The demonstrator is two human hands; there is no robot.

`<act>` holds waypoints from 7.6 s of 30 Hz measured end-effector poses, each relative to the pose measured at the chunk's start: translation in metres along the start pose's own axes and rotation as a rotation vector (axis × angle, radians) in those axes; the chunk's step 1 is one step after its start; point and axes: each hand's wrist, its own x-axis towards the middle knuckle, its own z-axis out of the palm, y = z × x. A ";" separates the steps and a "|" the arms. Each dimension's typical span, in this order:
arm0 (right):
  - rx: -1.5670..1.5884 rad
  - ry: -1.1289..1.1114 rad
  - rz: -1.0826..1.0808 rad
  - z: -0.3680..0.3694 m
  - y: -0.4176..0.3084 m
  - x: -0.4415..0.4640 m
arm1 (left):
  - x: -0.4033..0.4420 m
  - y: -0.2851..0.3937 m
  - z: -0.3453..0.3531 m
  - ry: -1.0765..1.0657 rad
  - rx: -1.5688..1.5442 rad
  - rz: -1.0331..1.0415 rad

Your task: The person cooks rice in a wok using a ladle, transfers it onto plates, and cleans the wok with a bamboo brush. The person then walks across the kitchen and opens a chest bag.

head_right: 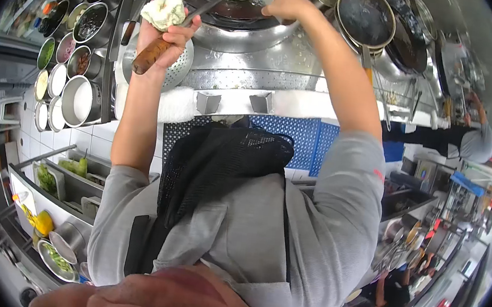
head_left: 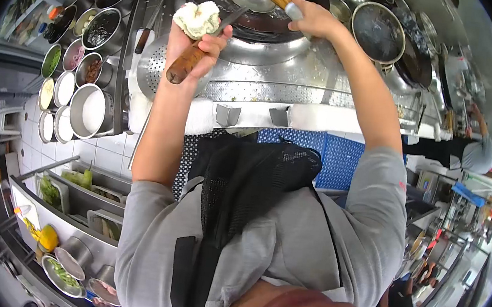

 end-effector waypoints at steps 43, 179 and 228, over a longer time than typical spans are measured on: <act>-0.594 0.098 -0.215 -0.025 -0.068 0.034 | 0.012 -0.060 0.019 -0.002 -0.309 0.109; 0.958 0.280 -0.067 -0.102 0.002 -0.087 | -0.097 0.035 -0.007 0.135 2.295 0.436; 0.384 0.612 -0.049 0.224 0.010 -0.295 | -0.014 -0.206 -0.115 -0.023 2.990 0.276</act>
